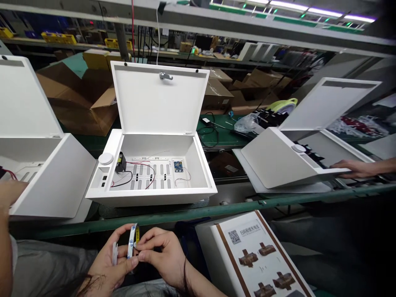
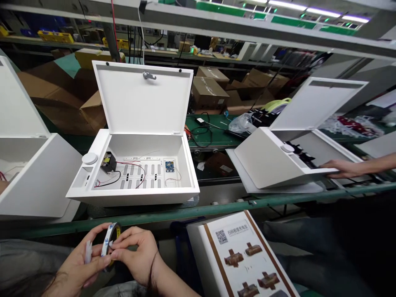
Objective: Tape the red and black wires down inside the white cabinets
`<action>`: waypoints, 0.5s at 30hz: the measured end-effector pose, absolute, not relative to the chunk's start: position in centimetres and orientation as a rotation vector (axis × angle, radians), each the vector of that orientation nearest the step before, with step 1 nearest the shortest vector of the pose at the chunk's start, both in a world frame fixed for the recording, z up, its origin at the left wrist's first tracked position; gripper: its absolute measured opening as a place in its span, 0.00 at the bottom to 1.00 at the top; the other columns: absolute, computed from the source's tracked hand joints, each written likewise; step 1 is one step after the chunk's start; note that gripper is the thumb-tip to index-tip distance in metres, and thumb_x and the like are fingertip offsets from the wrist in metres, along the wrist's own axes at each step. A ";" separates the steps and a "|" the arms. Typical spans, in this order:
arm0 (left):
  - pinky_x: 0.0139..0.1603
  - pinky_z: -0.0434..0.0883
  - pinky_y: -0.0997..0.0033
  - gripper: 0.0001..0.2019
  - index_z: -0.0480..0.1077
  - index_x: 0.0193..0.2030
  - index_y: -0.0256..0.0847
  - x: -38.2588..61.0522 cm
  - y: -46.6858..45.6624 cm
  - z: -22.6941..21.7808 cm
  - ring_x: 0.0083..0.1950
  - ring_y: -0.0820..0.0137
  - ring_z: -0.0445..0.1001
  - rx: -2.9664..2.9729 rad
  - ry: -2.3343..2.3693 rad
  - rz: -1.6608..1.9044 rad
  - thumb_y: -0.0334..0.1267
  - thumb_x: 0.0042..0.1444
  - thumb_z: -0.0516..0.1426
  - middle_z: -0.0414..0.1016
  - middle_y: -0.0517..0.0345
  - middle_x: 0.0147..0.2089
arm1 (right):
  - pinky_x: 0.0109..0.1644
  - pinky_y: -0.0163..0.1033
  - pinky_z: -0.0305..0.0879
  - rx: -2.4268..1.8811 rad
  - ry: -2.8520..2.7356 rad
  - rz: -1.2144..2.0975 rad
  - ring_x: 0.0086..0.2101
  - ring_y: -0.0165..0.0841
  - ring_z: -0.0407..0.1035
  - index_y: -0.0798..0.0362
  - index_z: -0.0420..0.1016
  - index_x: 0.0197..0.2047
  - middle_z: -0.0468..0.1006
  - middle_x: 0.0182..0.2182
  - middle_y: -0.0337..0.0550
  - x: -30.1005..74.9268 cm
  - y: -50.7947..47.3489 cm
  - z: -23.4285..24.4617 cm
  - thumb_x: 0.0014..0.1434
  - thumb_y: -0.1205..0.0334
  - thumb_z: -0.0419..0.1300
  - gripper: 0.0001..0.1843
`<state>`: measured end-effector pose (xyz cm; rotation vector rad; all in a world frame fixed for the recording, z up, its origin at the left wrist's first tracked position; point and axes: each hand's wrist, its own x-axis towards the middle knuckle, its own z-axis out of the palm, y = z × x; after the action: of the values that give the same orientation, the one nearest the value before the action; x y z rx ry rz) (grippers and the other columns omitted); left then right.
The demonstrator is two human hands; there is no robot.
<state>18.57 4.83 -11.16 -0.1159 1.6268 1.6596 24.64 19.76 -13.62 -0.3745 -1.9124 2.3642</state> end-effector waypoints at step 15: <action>0.39 0.70 0.71 0.45 0.51 0.62 0.40 16.9 -0.3 -11.3 0.34 0.67 0.76 0.032 1.732 1.770 0.44 0.41 0.70 0.78 0.55 0.30 | 0.40 0.36 0.67 -0.200 -2.163 1.600 0.32 0.31 0.73 0.49 0.83 0.32 0.81 0.30 0.41 24.6 14.1 -10.7 0.54 0.62 0.67 0.03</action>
<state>16.85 -0.33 -11.34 0.0316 1.7321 1.7702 24.63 14.07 -10.74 -0.1996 -2.1626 1.6000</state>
